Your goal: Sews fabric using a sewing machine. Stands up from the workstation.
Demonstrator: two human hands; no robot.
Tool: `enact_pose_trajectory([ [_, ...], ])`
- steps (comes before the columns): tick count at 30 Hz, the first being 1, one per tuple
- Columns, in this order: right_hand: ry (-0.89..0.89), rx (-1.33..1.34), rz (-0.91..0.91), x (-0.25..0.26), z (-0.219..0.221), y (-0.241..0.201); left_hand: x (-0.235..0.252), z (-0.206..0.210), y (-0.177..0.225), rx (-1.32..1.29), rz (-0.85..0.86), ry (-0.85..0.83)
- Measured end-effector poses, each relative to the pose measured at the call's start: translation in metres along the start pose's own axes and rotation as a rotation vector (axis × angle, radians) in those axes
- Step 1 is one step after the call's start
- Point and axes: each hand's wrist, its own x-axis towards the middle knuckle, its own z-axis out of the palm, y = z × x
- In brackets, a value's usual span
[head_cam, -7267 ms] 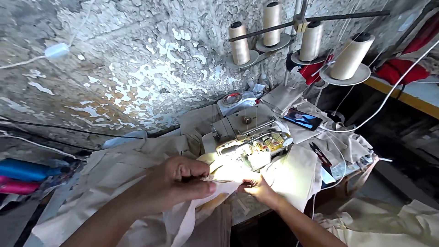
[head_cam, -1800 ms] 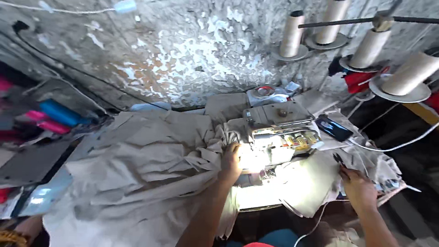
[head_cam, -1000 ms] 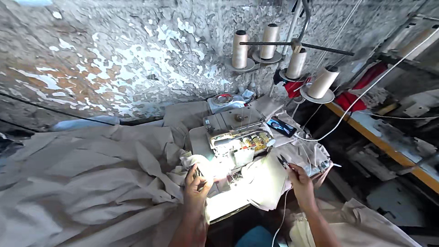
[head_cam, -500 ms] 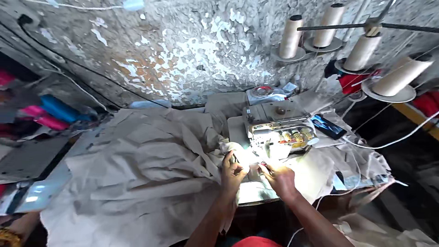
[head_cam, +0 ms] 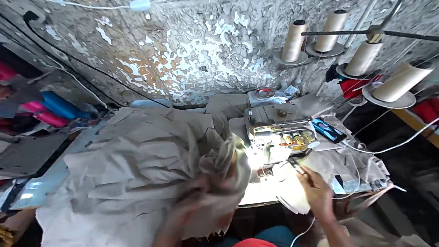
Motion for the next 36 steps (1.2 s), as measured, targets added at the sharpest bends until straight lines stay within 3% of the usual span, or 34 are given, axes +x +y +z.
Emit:
enact_pose_trajectory([
  [2,0.084,-0.044,0.152,0.006,-0.032,0.032,-0.006,-0.027,0.04,-0.015,0.088,-0.013],
  [5,0.15,-0.176,0.36,0.024,-0.06,0.063,-0.012,-0.062,0.048,0.266,-0.026,0.289],
  [7,0.103,-0.309,0.438,0.032,-0.062,0.079,-0.018,-0.081,0.017,0.607,-0.285,0.425],
  [9,0.033,-0.428,0.505,0.034,-0.057,0.091,-0.03,-0.098,-0.027,0.99,-0.618,0.293],
  [10,0.001,-0.484,0.535,0.034,-0.054,0.093,-0.038,-0.105,-0.051,1.157,-0.691,0.216],
  [12,-0.009,-0.538,0.52,0.03,-0.048,0.092,-0.051,-0.106,-0.076,1.34,-0.629,0.182],
  [15,0.083,-0.554,0.417,0.02,-0.046,0.098,-0.034,-0.083,-0.054,1.331,-0.733,0.202],
  [16,0.117,-0.541,0.389,0.018,-0.045,0.101,-0.027,-0.073,-0.044,1.338,-0.692,0.232],
  [19,0.171,-0.518,0.376,0.017,-0.04,0.103,0.0,-0.04,-0.028,1.306,-0.317,0.29],
  [21,0.185,-0.536,0.398,0.017,-0.039,0.102,0.024,-0.011,-0.034,1.173,-0.213,0.223],
  [25,0.257,-0.558,0.368,0.016,-0.032,0.109,0.074,0.027,-0.074,1.042,-0.352,0.03],
  [30,0.272,-0.566,0.342,0.015,-0.029,0.112,0.103,0.031,-0.138,1.081,-0.379,0.124],
  [36,0.313,-0.573,0.289,0.014,-0.027,0.115,0.108,0.042,-0.148,1.17,-0.415,0.154],
])
